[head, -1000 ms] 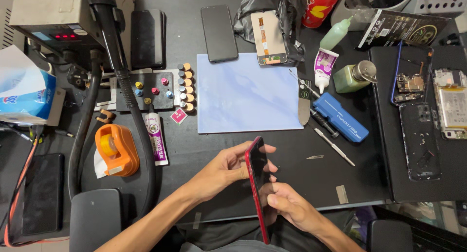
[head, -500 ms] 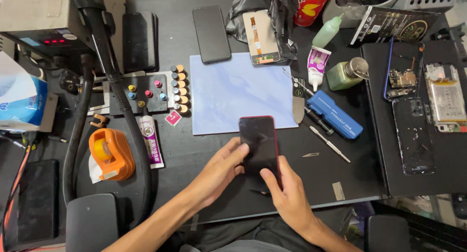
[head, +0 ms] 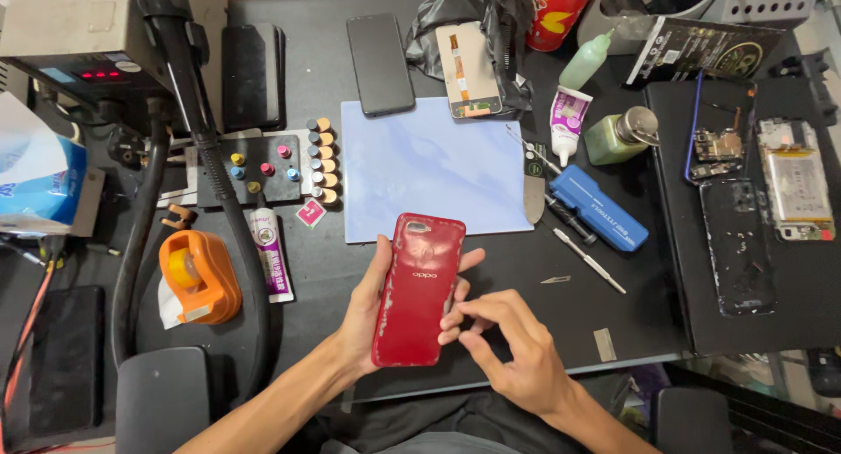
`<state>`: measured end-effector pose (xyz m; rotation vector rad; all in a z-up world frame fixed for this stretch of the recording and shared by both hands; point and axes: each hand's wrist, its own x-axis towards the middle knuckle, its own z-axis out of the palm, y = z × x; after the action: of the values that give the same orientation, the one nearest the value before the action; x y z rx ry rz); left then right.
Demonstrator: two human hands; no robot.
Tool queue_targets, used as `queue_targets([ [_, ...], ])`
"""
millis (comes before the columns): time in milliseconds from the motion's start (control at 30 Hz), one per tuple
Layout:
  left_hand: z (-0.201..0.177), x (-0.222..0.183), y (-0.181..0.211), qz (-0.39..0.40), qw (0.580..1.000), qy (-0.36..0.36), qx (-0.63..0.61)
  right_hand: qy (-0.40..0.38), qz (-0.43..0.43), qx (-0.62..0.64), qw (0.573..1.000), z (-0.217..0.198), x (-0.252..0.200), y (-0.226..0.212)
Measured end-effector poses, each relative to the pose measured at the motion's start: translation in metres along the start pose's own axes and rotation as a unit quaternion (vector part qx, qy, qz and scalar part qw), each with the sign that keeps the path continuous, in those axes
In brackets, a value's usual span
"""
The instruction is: The person handles internal components of a disassembled phone, organizes parts on a workbench, and uses a heat gun to apply heat to the rear panel of a red smartphone while prying the edge with a small tool.
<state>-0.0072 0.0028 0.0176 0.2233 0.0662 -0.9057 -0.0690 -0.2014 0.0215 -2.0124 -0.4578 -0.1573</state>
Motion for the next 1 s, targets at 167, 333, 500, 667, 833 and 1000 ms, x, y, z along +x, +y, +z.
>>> queue_targets([
  [167, 0.006, 0.001, 0.002, 0.02, 0.994, 0.027, 0.104, 0.049, 0.049, -0.025, 0.997, -0.004, 0.004, 0.013],
  [333, -0.005, 0.004, 0.006, -0.001, 0.991, 0.057, 0.125, 0.084, 0.093, -0.14, 0.982, -0.023, 0.032, 0.026],
  [500, -0.023, 0.001, 0.007, -0.018, 0.97, 0.175, 0.17, 0.119, 0.142, -0.227, 0.956, -0.042, 0.05, 0.037],
  [667, -0.034, -0.005, 0.009, 0.021, 0.941, 0.224, 0.251, 0.089, 0.102, -0.326, 0.936, -0.039, 0.061, 0.047],
  [833, -0.037, -0.013, 0.01, 0.126, 0.909, 0.243, 0.313, 0.095, 0.021, -0.353, 0.931, -0.019, 0.065, 0.031],
  [1000, -0.052, -0.021, 0.004, 0.138, 0.9, 0.24, 0.337, -0.079, 0.168, -0.132, 0.974, 0.021, 0.056, 0.0],
])
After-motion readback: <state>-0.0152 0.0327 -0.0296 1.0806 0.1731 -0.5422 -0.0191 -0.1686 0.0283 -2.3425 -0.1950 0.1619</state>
